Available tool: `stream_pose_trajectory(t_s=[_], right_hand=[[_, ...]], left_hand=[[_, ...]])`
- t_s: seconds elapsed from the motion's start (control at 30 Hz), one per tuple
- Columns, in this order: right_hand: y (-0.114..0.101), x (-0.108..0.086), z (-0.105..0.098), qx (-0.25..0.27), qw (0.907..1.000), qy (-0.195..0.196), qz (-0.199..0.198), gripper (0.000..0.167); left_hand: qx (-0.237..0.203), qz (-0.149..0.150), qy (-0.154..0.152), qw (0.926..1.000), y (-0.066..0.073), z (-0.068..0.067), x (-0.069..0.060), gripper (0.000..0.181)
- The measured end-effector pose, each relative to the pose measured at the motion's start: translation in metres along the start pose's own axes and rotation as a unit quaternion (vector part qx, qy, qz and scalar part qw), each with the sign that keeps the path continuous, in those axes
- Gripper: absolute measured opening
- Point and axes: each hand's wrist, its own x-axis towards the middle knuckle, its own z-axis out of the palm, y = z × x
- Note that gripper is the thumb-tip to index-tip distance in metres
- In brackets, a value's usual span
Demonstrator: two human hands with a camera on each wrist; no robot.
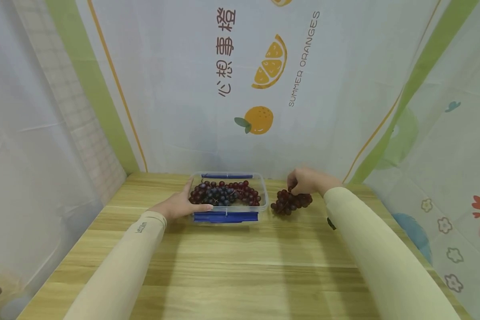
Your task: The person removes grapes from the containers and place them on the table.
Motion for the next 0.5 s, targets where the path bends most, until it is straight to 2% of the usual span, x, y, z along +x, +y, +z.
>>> stream_pose_trajectory(t_s=[0.23, 0.5], right_hand=[[-0.0015, -0.0024, 0.0051, -0.005, 0.9999, -0.01, 0.007, 0.01], [0.0003, -0.0047, 0.0103, -0.018, 0.9986, -0.039, 0.031, 0.015]], left_hand=[[0.008, 0.004, 0.003, 1.0, 0.0016, 0.0007, -0.0006, 0.14], [0.008, 0.001, 0.005, 1.0, -0.0015, -0.0001, 0.0015, 0.141]])
